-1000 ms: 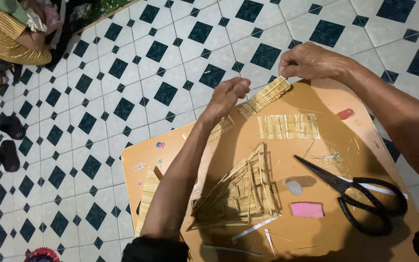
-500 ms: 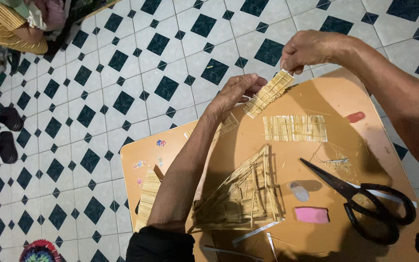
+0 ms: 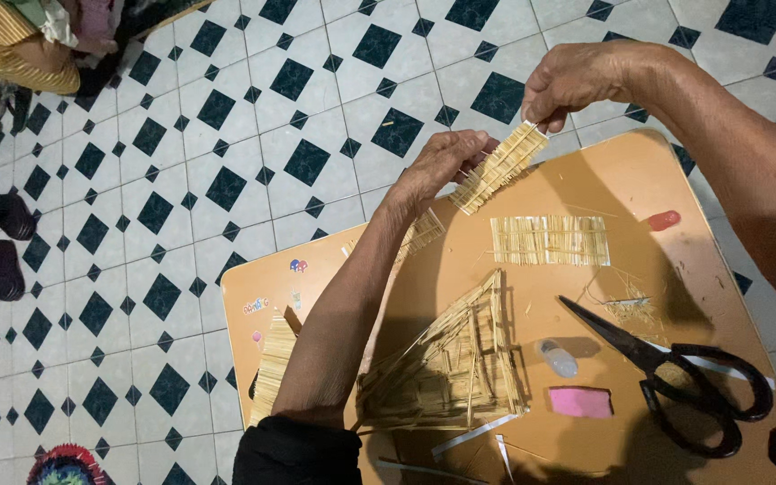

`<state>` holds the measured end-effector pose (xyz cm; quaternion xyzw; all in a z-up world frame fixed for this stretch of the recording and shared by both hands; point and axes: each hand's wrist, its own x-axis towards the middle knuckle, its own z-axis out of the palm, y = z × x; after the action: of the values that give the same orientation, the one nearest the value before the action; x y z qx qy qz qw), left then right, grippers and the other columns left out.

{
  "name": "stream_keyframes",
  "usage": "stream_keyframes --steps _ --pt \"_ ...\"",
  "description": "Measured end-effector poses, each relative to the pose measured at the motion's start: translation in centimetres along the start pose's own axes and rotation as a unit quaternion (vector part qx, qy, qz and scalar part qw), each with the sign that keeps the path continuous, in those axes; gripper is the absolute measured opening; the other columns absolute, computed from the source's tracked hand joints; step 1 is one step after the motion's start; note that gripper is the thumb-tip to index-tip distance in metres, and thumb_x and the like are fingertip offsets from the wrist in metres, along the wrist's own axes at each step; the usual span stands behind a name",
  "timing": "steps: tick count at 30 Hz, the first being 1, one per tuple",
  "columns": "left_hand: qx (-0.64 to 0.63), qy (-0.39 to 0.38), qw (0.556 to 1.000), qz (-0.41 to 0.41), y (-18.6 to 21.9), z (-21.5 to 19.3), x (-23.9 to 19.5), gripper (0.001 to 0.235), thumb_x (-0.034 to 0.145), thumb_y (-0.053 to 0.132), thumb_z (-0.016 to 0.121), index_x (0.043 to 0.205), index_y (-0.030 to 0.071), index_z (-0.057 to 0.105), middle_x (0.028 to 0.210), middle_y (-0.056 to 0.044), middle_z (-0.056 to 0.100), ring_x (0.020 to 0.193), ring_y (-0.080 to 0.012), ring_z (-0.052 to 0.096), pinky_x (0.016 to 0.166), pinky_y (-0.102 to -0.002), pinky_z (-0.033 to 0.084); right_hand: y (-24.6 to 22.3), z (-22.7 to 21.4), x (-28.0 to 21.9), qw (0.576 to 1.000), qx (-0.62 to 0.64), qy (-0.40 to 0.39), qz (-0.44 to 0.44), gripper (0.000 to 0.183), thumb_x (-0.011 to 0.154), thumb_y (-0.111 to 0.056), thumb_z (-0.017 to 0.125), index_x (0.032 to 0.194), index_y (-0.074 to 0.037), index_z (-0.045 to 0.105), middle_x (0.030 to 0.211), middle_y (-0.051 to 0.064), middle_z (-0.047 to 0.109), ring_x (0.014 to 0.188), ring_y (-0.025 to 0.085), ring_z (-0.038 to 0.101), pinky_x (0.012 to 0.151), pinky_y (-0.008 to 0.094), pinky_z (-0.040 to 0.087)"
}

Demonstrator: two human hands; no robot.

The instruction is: The person weaves thin bamboo strips into a triangular frame on a table. They apply glue to the edges, insert additional strips, and press them into place to build up the structure.

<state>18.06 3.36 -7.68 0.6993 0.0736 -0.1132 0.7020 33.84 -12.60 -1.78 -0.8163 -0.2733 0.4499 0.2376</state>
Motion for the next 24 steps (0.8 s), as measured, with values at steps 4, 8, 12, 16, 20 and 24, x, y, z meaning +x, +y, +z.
stream_keyframes --steps 4,8,12,16,20,24 --pt "-0.004 -0.001 1.000 -0.005 0.8 0.0 -0.1 0.046 0.080 0.049 0.054 0.094 0.009 0.068 0.075 -0.002 0.064 0.065 -0.0107 0.056 0.060 -0.023 0.043 -0.5 -0.2 0.0 1.000 0.014 0.000 0.009 0.017 0.087 -0.002 0.061 0.088 0.007 0.075 0.062 0.017 0.062 0.057 0.018 0.049 0.052 0.030 0.030" --pt "-0.005 -0.011 0.999 -0.038 1.7 0.2 -0.3 0.043 0.080 0.049 0.055 0.095 0.011 0.069 0.073 0.003 0.060 0.063 -0.0079 0.050 0.057 -0.022 0.039 -0.4 -0.5 0.5 0.999 0.034 -0.018 0.008 0.015 0.088 -0.002 0.061 0.087 0.007 0.073 0.066 0.017 0.064 0.060 0.019 0.054 0.054 0.027 0.034" --pt "-0.006 -0.008 0.996 -0.087 2.6 0.4 -0.5 0.040 0.078 0.051 0.056 0.089 0.013 0.066 0.074 0.003 0.054 0.067 -0.0096 0.046 0.062 -0.025 0.037 0.4 -0.6 1.6 1.000 0.022 -0.014 0.003 0.014 0.083 -0.004 0.062 0.087 0.005 0.073 0.065 0.017 0.065 0.060 0.018 0.057 0.052 0.024 0.034" --pt "-0.010 -0.007 0.994 -0.109 4.1 0.7 -1.1 0.056 0.072 0.052 0.058 0.107 0.009 0.067 0.080 0.000 0.060 0.072 -0.0135 0.054 0.065 -0.029 0.043 -1.2 -0.7 0.0 0.999 0.028 -0.013 0.009 0.014 0.085 -0.003 0.062 0.085 0.006 0.073 0.064 0.017 0.064 0.059 0.019 0.057 0.053 0.025 0.036" --pt "-0.044 -0.019 0.992 -0.115 4.5 0.8 -1.4 0.050 0.077 0.046 0.060 0.109 0.009 0.067 0.086 -0.002 0.067 0.075 -0.0129 0.059 0.065 -0.028 0.047 -1.8 -0.9 -1.0 1.000 0.022 -0.022 -0.002 0.016 0.085 -0.003 0.061 0.085 0.007 0.074 0.061 0.017 0.062 0.057 0.017 0.050 0.051 0.027 0.030" --pt "-0.157 -0.089 0.982 -0.057 3.2 0.7 -1.5 0.035 0.086 0.033 0.063 0.101 0.002 0.067 0.082 -0.003 0.067 0.065 -0.0079 0.057 0.053 -0.019 0.043 -2.7 -1.0 -2.5 0.999 0.009 -0.029 -0.021 0.018 0.086 -0.005 0.062 0.082 0.007 0.075 0.058 0.016 0.057 0.051 0.017 0.037 0.049 0.029 0.027"
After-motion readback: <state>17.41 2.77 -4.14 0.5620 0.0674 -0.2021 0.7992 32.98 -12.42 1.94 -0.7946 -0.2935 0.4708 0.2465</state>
